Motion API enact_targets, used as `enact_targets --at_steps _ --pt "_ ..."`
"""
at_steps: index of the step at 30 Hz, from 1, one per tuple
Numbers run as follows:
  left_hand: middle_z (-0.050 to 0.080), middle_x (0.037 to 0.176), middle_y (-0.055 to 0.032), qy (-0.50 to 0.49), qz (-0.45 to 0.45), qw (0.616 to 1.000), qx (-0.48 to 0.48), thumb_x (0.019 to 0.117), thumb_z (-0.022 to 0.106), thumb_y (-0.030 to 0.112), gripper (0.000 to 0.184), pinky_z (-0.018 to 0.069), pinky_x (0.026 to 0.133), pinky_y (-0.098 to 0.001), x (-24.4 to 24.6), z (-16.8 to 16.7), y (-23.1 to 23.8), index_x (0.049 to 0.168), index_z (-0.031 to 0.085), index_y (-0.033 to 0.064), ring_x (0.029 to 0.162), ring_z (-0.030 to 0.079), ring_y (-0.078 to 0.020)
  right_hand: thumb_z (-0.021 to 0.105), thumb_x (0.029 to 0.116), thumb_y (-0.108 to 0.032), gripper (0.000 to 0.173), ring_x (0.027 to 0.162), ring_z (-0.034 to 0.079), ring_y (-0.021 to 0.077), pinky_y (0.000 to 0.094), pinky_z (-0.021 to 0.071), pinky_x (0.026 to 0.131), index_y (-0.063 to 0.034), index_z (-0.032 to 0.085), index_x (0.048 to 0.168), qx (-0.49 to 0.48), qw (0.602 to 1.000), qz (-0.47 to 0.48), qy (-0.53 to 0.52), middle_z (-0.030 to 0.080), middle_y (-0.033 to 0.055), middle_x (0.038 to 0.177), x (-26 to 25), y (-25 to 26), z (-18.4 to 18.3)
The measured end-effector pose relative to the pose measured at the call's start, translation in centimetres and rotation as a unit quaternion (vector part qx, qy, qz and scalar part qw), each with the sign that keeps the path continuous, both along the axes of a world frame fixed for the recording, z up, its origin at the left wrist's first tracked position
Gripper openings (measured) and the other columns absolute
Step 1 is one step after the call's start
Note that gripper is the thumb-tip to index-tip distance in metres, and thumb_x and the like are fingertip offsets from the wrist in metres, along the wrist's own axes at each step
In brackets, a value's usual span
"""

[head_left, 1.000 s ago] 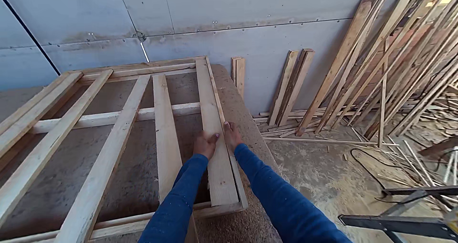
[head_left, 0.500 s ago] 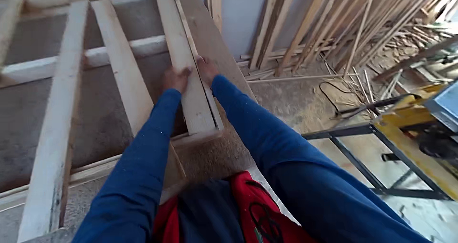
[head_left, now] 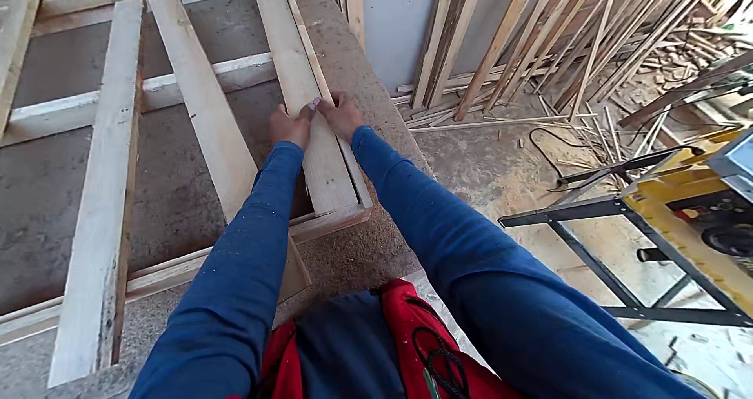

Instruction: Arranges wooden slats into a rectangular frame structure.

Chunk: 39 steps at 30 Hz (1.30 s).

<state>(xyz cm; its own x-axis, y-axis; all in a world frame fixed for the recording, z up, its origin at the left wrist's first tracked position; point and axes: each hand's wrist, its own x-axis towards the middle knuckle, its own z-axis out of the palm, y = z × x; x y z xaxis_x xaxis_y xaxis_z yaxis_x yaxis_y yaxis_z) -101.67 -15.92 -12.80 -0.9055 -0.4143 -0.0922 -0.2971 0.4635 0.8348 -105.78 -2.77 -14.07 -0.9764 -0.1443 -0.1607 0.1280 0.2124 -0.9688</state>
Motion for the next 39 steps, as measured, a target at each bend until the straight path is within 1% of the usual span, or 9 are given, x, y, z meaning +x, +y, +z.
enact_targets --at_steps 4,9,13,17,20,22,26,34,39 --pt "0.068 0.120 -0.0201 -0.003 0.001 1.000 0.005 0.0931 0.071 0.050 0.062 0.0508 0.100 -0.0571 0.0 0.1 0.0 0.132 0.060 0.0028 0.114 0.066 -0.0339 0.066 0.1007 -0.034 0.052 0.106 0.068 0.0253 0.0469 0.0563 0.093 -0.0041 0.050 0.140 -0.015 1.000 -0.002 -0.001 0.067 0.0164 0.121 -0.1 -0.1 -0.1" --pt "0.064 0.129 -0.0261 -0.020 -0.013 1.000 -0.012 0.0953 0.066 0.055 0.073 0.0470 0.105 -0.0632 0.0 0.6 0.0 0.144 0.052 0.0031 0.123 0.061 -0.0420 0.066 0.1005 -0.032 0.049 0.104 0.069 0.0275 0.0493 0.0572 0.092 -0.0039 0.052 0.139 -0.015 1.000 -0.007 0.021 0.068 0.0174 0.119 0.2 0.0 0.3" --pt "0.066 0.123 -0.0265 -0.010 -0.017 1.000 -0.012 0.0983 0.065 0.049 0.064 0.0492 0.102 -0.0634 0.1 0.5 0.0 0.141 0.054 0.0027 0.118 0.064 -0.0422 0.069 0.0986 -0.033 0.051 0.105 0.069 0.0280 0.0508 0.0566 0.094 -0.0033 0.054 0.138 -0.031 0.999 -0.023 0.021 0.069 0.0172 0.119 0.0 -0.1 -0.4" --pt "0.067 0.122 -0.0254 -0.017 -0.014 1.000 -0.020 0.0987 0.065 0.048 0.065 0.0503 0.101 -0.0621 -0.7 -0.3 0.0 0.141 0.053 0.0013 0.116 0.065 -0.0406 0.068 0.0987 -0.035 0.053 0.110 0.068 0.0274 0.0511 0.0550 0.097 -0.0047 0.054 0.140 -0.039 0.999 -0.032 0.018 0.068 0.0159 0.123 -0.2 -0.1 -0.5" --pt "0.065 0.127 -0.0270 -0.024 -0.007 1.000 -0.010 0.1009 0.062 0.046 0.065 0.0484 0.103 -0.0621 -0.6 0.0 0.2 0.145 0.049 -0.0002 0.120 0.063 -0.0420 0.050 0.1078 -0.039 0.048 0.117 0.063 0.0290 0.0521 0.0497 0.102 -0.0031 0.054 0.139 -0.077 0.996 -0.044 0.010 0.064 0.0187 0.128 -0.1 0.0 -0.5" --pt "0.061 0.133 -0.0272 -0.025 -0.005 1.000 0.011 0.1027 0.060 0.044 0.065 0.0455 0.107 -0.0614 -0.3 0.3 0.3 0.148 0.046 -0.0001 0.126 0.059 -0.0416 0.037 0.1114 -0.043 0.053 0.125 0.059 0.0309 0.0535 0.0456 0.106 -0.0027 0.050 0.143 -0.099 0.993 -0.057 -0.005 0.060 0.0215 0.136 0.4 0.0 -0.4" --pt "0.062 0.132 -0.0263 -0.022 -0.004 1.000 0.022 0.1051 0.055 0.044 0.060 0.0461 0.106 -0.0611 -0.2 0.4 0.3 0.146 0.048 0.0006 0.126 0.060 -0.0404 0.029 0.1123 -0.044 0.058 0.140 0.049 0.0314 0.0536 0.0378 0.116 -0.0042 0.043 0.153 -0.114 0.991 -0.067 -0.021 0.051 0.0210 0.151 0.8 0.2 0.0" --pt "0.064 0.128 -0.0251 -0.022 -0.002 0.999 0.026 0.1033 0.058 0.045 0.060 0.0484 0.104 -0.0609 -0.3 0.2 0.1 0.144 0.048 0.0018 0.122 0.063 -0.0392 0.034 0.1123 -0.042 0.052 0.129 0.056 0.0317 0.0543 0.0424 0.109 -0.0040 0.051 0.144 -0.061 0.996 -0.059 -0.006 0.059 0.0214 0.139 0.8 0.2 0.1" --pt "0.061 0.135 -0.0261 -0.041 -0.021 0.998 0.044 0.1036 0.056 0.048 0.070 0.0472 0.106 -0.0596 -0.3 0.3 -0.2 0.154 0.036 0.0024 0.126 0.060 -0.0396 0.040 0.1114 -0.040 0.049 0.121 0.060 0.0332 0.0551 0.0456 0.103 -0.0035 0.054 0.141 -0.015 0.998 -0.053 0.024 0.063 0.0217 0.131 0.5 0.2 -0.1"
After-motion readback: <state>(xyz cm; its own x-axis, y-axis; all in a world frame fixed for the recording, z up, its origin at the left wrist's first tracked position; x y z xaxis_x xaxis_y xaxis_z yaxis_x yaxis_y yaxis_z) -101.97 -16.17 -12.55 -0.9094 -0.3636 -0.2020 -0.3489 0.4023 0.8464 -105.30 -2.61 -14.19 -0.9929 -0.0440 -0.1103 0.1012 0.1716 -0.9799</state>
